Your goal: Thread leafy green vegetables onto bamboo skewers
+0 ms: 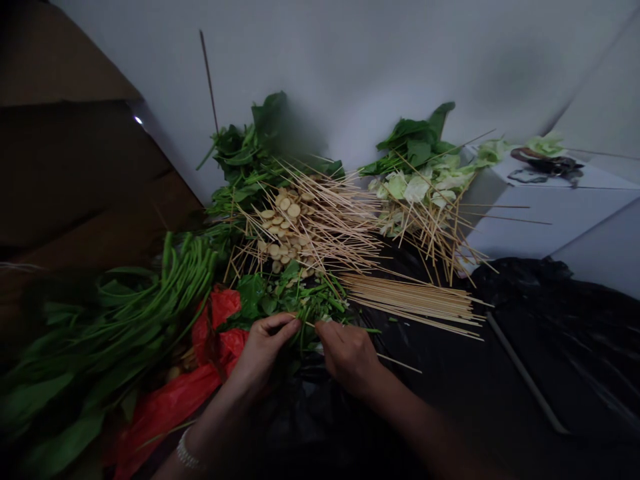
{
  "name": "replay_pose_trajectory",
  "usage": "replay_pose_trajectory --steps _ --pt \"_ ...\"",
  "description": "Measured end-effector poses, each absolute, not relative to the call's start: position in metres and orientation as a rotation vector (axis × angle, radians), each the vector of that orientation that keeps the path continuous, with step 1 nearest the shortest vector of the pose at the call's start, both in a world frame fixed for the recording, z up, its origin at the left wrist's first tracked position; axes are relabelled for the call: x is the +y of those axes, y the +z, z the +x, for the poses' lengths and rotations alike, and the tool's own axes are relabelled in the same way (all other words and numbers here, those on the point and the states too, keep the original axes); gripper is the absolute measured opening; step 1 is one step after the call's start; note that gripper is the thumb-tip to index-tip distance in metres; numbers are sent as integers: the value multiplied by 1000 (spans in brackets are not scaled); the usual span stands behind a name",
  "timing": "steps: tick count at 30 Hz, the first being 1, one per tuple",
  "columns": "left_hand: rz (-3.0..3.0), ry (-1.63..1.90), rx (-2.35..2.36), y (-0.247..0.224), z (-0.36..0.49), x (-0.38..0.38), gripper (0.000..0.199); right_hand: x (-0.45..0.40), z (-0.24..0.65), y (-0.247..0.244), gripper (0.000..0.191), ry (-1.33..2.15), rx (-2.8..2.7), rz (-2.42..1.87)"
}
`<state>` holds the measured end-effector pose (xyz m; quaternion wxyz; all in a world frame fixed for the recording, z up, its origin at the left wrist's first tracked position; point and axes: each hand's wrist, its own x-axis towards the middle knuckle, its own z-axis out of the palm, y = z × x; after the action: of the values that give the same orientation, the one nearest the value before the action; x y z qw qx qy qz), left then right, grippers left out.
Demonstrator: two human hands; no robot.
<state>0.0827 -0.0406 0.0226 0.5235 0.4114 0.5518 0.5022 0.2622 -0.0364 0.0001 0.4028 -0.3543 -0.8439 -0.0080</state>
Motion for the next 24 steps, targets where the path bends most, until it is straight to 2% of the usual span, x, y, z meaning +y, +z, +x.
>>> replay_pose_trajectory --steps 9,14,18,22,24 --pt "1084 1122 1238 26 88 -43 27 -32 267 1 21 -121 -2096 -903" --pt "1224 1196 1387 62 35 -39 32 -17 295 13 19 -349 -1853 -1159" --pt "1278 1041 1403 81 -8 -36 35 -9 309 16 21 -420 -1749 -1307" --pt "1391 1029 1579 72 -11 -32 63 -8 312 16 19 -429 -1759 -1287" --pt "1515 1016 1675 62 -1 -29 62 -9 313 16 17 -453 -1732 -1268"
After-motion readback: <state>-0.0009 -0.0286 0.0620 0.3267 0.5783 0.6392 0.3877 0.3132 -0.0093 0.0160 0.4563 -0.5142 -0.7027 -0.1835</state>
